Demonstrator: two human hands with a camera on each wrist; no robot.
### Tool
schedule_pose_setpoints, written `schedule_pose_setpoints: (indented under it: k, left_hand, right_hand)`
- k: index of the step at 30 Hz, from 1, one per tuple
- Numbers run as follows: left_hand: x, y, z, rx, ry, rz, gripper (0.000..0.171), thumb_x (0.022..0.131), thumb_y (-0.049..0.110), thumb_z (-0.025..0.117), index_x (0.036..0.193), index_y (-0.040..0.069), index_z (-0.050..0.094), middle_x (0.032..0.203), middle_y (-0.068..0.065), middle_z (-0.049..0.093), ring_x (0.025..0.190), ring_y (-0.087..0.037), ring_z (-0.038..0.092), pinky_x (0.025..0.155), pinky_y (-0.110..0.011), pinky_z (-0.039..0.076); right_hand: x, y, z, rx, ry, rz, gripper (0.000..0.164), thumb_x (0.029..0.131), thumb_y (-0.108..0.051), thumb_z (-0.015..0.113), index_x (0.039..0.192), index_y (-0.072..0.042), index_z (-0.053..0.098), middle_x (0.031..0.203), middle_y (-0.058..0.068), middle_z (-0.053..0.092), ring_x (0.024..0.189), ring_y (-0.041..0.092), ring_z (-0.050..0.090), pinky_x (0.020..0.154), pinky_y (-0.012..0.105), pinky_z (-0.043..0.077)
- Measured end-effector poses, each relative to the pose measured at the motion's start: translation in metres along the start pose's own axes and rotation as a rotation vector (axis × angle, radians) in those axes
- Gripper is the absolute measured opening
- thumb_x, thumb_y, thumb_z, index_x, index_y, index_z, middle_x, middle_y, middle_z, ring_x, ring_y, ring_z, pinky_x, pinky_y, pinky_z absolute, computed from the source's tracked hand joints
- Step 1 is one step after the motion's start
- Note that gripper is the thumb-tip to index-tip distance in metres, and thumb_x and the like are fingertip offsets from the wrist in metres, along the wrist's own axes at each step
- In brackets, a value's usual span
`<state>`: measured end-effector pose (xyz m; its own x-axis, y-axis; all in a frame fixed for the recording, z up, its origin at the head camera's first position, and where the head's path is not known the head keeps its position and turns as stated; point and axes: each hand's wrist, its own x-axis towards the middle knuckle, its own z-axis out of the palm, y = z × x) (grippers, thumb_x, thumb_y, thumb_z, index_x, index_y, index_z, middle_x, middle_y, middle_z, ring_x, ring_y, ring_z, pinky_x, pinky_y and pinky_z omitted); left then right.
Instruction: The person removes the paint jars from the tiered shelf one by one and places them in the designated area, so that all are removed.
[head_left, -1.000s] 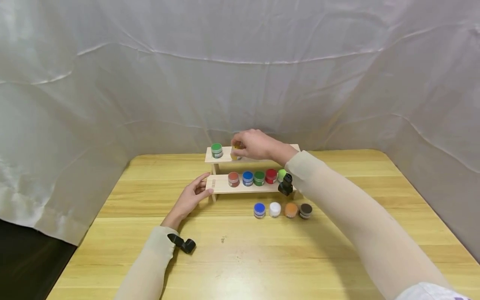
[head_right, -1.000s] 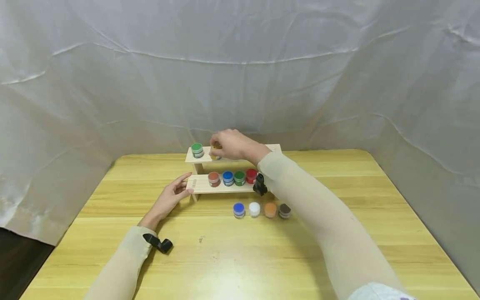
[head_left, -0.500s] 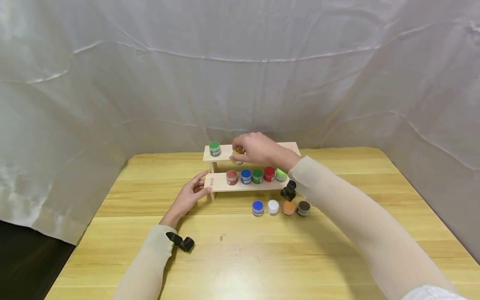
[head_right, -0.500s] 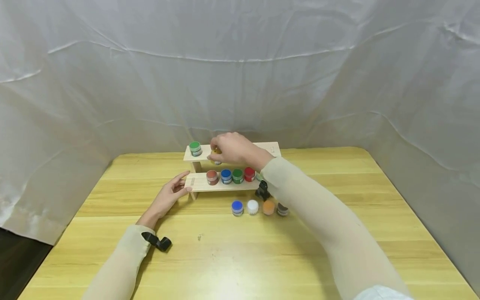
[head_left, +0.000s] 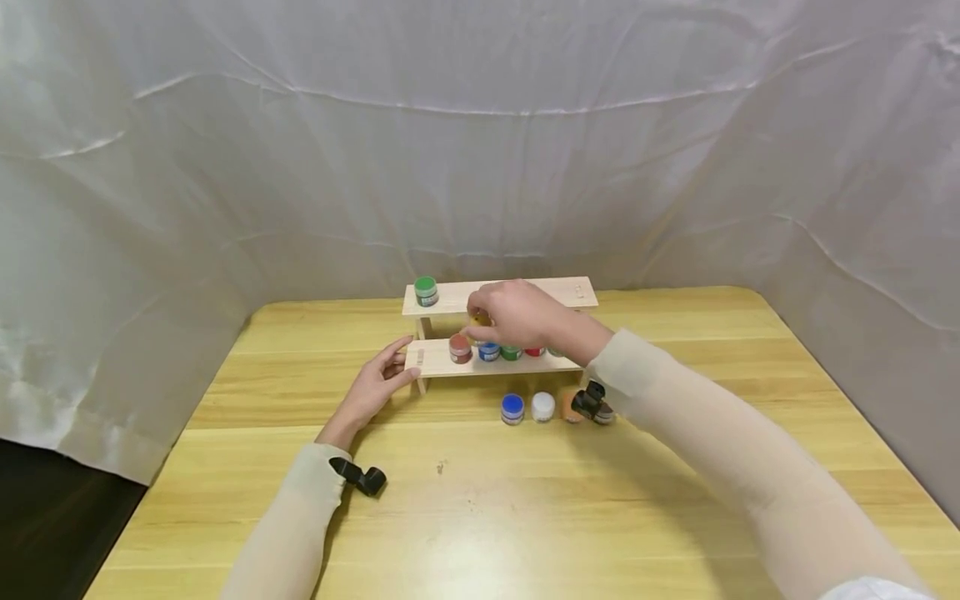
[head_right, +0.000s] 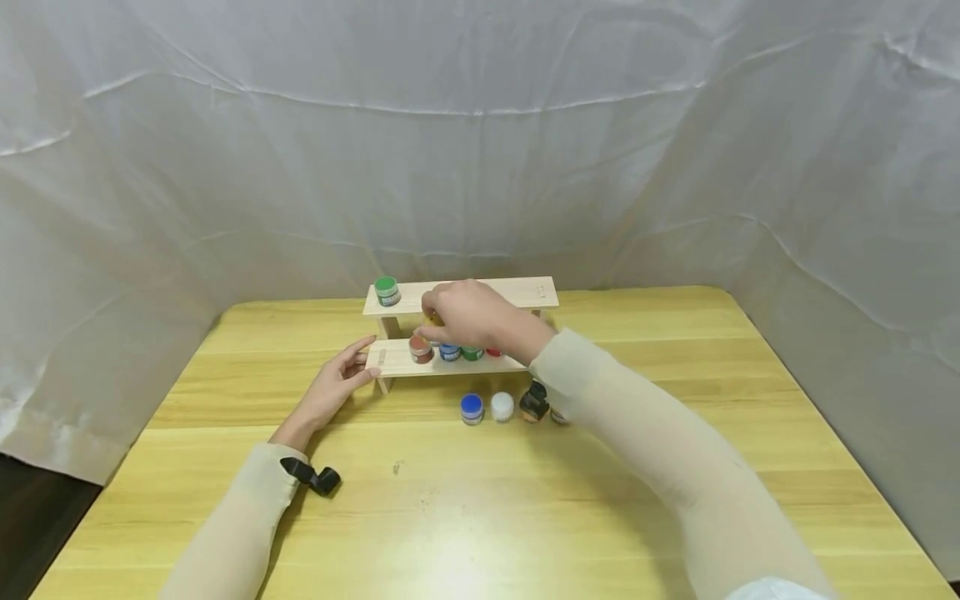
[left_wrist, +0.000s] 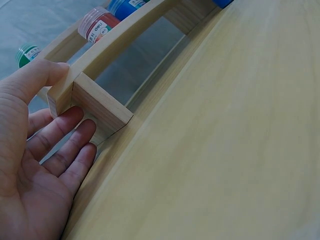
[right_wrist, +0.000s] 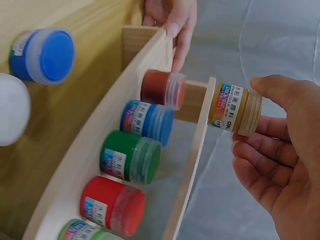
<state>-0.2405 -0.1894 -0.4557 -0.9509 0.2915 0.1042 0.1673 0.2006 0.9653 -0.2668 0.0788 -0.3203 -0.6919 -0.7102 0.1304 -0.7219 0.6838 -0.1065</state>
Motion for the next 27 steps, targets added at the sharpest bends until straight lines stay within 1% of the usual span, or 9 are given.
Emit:
schedule_pose_setpoints:
  k: [5, 9, 13, 18, 21, 25, 27]
  left_hand:
    - [0.001, 0.000, 0.000, -0.002, 0.003, -0.001, 0.065, 0.094, 0.008, 0.065, 0.150, -0.001, 0.033, 0.125, -0.030, 0.056, 0.110, -0.037, 0.056, 0.085, -0.020, 0.047]
    - [0.000, 0.001, 0.000, 0.003, 0.003, -0.003, 0.065, 0.094, 0.008, 0.065, 0.150, -0.002, 0.033, 0.125, -0.030, 0.056, 0.110, -0.038, 0.056, 0.085, -0.020, 0.047]
    - [-0.001, 0.002, -0.001, 0.015, 0.004, -0.007, 0.065, 0.094, 0.008, 0.065, 0.150, -0.002, 0.033, 0.126, -0.030, 0.056, 0.110, -0.035, 0.057, 0.085, -0.020, 0.047]
    - [-0.002, 0.002, -0.001, 0.011, 0.005, -0.004, 0.065, 0.094, 0.008, 0.065, 0.150, -0.002, 0.033, 0.125, -0.029, 0.057, 0.108, -0.031, 0.057, 0.085, -0.019, 0.046]
    - [-0.002, 0.002, 0.000, 0.009, 0.004, 0.002, 0.065, 0.094, 0.008, 0.066, 0.150, -0.002, 0.033, 0.125, -0.030, 0.057, 0.106, -0.030, 0.058, 0.085, -0.019, 0.046]
    - [-0.002, 0.002, 0.000, 0.011, 0.005, 0.002, 0.065, 0.094, 0.009, 0.066, 0.150, -0.002, 0.033, 0.125, -0.029, 0.057, 0.106, -0.029, 0.058, 0.085, -0.019, 0.046]
    - [-0.002, 0.002, 0.000, 0.011, 0.004, -0.001, 0.065, 0.094, 0.009, 0.066, 0.150, -0.002, 0.033, 0.125, -0.029, 0.057, 0.107, -0.030, 0.057, 0.085, -0.019, 0.046]
  right_hand:
    - [-0.008, -0.003, 0.007, -0.007, 0.021, -0.029, 0.027, 0.093, -0.041, 0.065, 0.091, -0.014, 0.066, 0.076, -0.004, 0.055, 0.068, 0.013, 0.049, 0.065, 0.030, 0.042]
    - [-0.014, -0.007, 0.015, 0.006, 0.032, -0.025, 0.026, 0.093, -0.041, 0.065, 0.092, -0.015, 0.067, 0.075, -0.006, 0.055, 0.068, 0.013, 0.050, 0.065, 0.030, 0.042]
    - [-0.019, -0.013, 0.023, 0.003, 0.047, -0.025, 0.026, 0.093, -0.042, 0.065, 0.094, -0.016, 0.068, 0.074, -0.008, 0.054, 0.065, 0.011, 0.050, 0.061, 0.028, 0.042]
    - [-0.024, -0.019, 0.031, -0.022, 0.059, -0.035, 0.027, 0.092, -0.042, 0.066, 0.092, -0.015, 0.066, 0.073, -0.007, 0.053, 0.062, 0.010, 0.048, 0.059, 0.027, 0.042]
    - [-0.027, -0.022, 0.035, -0.034, 0.049, -0.032, 0.029, 0.092, -0.044, 0.066, 0.094, -0.015, 0.068, 0.073, -0.008, 0.054, 0.062, 0.009, 0.049, 0.058, 0.026, 0.043]
    - [-0.029, -0.027, 0.040, -0.021, 0.015, -0.017, 0.034, 0.092, -0.046, 0.066, 0.103, -0.014, 0.072, 0.073, -0.009, 0.056, 0.060, 0.007, 0.050, 0.057, 0.024, 0.044]
    - [-0.030, -0.029, 0.043, -0.020, 0.000, -0.002, 0.036, 0.092, -0.046, 0.066, 0.105, -0.014, 0.071, 0.072, -0.010, 0.055, 0.059, 0.007, 0.049, 0.056, 0.023, 0.044]
